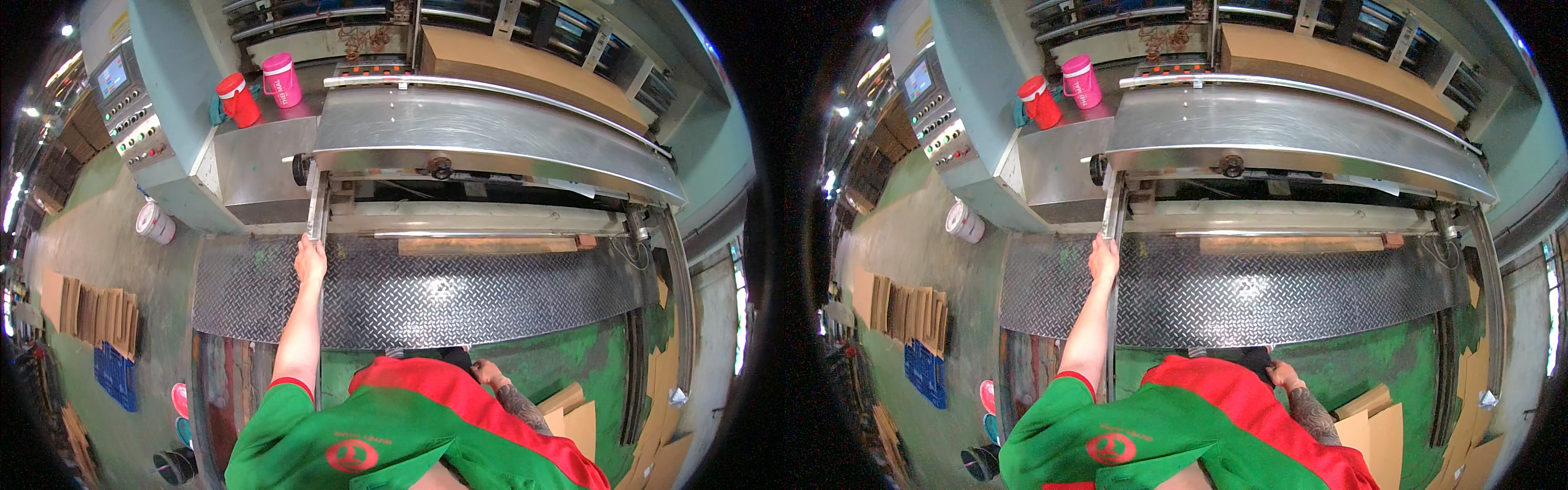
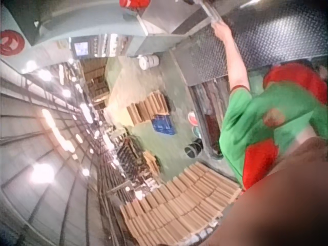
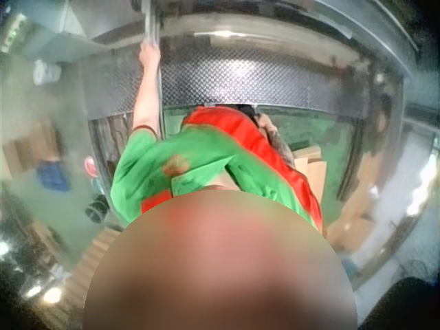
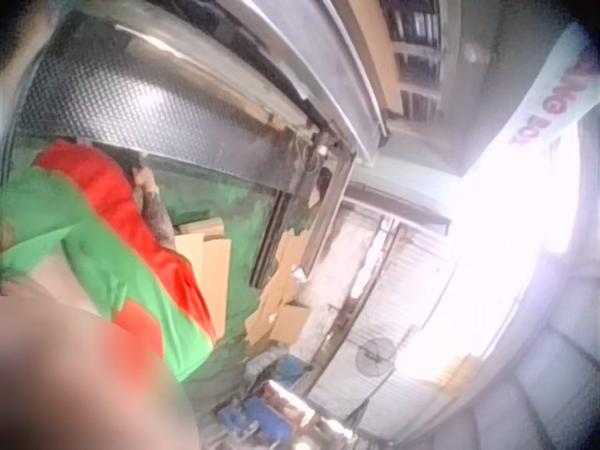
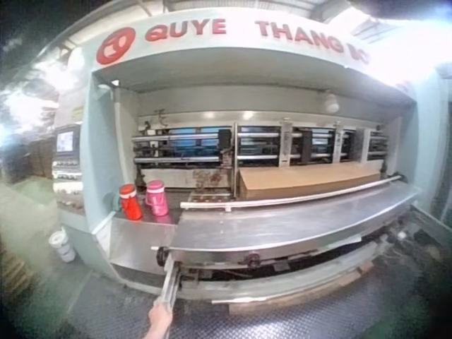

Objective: The person feeds large flat cardboard sheets into a machine, one at a time, using both hands to align and push them through rollers. After processing, the person collects the sheets and stacks them on the floor. The person also adjusts a metal lever on the machine during the process.

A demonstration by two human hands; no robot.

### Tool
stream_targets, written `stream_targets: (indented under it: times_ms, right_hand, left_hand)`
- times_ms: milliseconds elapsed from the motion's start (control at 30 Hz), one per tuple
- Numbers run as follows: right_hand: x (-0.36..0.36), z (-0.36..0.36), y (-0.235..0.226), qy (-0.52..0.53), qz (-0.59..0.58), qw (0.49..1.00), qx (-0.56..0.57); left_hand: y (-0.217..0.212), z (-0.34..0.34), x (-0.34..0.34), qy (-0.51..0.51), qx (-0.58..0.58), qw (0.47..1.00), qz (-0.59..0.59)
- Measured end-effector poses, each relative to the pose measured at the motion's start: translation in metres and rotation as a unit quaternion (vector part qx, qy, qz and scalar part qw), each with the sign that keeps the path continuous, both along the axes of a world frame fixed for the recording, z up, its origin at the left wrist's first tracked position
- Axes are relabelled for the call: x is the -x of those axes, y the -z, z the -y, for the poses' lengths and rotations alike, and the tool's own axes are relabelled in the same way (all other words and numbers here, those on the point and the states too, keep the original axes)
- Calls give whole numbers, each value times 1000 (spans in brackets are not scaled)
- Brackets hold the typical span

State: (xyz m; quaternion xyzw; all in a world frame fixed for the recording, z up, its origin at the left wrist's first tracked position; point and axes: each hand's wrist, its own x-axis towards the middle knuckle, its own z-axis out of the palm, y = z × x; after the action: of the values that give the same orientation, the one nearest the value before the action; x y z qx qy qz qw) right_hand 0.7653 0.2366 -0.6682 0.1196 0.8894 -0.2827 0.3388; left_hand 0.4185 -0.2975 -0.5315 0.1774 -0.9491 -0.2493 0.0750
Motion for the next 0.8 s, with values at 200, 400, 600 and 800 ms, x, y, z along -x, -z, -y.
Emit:
stream_targets:
  times_ms: [200,400,600,800]
  right_hand:
    - [-11,0,-4,40,2,999,-17]
    - [-37,1,-5,77,-4,997,-21]
    - [-71,1,-14,123,0,992,-20]
    - [-85,-2,-39,168,9,986,-15]
  left_hand:
    - [10,4,12,-2,12,1000,13]
    - [12,17,62,20,-6,999,24]
    - [3,4,101,-25,-6,997,70]
    - [4,-6,98,-39,10,996,79]
